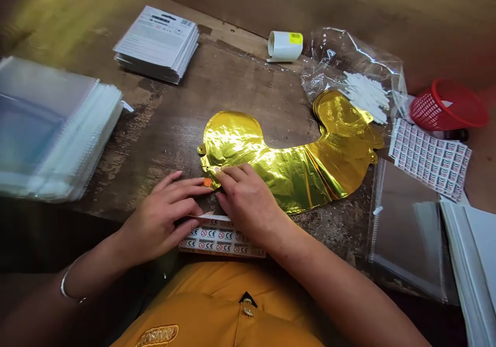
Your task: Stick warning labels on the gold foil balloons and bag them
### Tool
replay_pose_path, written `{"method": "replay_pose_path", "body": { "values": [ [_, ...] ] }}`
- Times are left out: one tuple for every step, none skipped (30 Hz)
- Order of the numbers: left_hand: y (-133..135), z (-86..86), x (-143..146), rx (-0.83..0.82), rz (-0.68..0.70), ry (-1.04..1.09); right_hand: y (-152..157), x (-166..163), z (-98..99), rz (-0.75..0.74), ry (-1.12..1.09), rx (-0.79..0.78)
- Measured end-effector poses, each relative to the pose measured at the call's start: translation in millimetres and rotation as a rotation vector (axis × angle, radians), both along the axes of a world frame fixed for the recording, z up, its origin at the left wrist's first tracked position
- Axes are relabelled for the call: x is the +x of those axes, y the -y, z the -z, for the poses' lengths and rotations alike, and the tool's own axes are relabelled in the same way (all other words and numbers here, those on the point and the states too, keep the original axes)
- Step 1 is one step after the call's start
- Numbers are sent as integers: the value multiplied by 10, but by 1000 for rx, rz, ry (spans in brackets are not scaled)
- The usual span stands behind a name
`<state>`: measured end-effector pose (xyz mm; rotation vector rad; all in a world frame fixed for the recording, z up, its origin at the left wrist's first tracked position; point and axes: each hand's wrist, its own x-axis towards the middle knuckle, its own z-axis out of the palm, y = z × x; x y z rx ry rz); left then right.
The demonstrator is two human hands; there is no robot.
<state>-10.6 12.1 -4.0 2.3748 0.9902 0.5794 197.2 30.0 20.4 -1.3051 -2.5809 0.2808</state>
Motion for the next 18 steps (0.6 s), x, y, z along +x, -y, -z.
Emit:
{"method": "replay_pose_path", "body": {
  "values": [
    [22,-9,2,3,-53,-8,-1,-9,-6,1,21,-11],
    [45,-16,6,-1,-105,-19,-4,-22,-9,-3,49,-4],
    [66,-22,12,-13,-145,-31,-6,-38,-7,-9,83,14],
    [85,-26,18,-27,-166,-39,-6,-54,0,-20,119,40],
    [99,-29,23,-41,-170,-40,-3,-69,11,-37,156,68],
    [110,-32,26,-52,-164,-36,1,-80,25,-57,188,93],
    [117,-33,27,-62,-155,-26,5,-85,38,-72,209,107],
    [121,-34,27,-73,-148,-16,6,-84,47,-72,211,107],
    [123,-34,25,-83,-143,-5,1,-77,52,-51,192,94],
    [124,-34,23,-89,-141,2,-10,-64,50,-10,155,70],
    [125,-32,22,-90,-142,4,-29,-48,42,51,104,37],
    [126,-31,23,-88,-145,3,-54,-30,30,119,51,-4],
    [127,-29,26,-84,-150,-1,-86,-12,16,189,1,-51],
    [127,-29,32,-81,-155,-6,-122,5,4,252,-47,-100],
    [126,-31,39,-79,-160,-11,-160,22,-3,306,-92,-146],
    [123,-36,49,-78,-166,-16,-197,38,-4,350,-135,-186],
    [118,-45,59,-73,-170,-20,-231,53,3,381,-175,-214],
    [110,-58,69,-59,-169,-26,-260,67,15,400,-211,-231]
  ]
}}
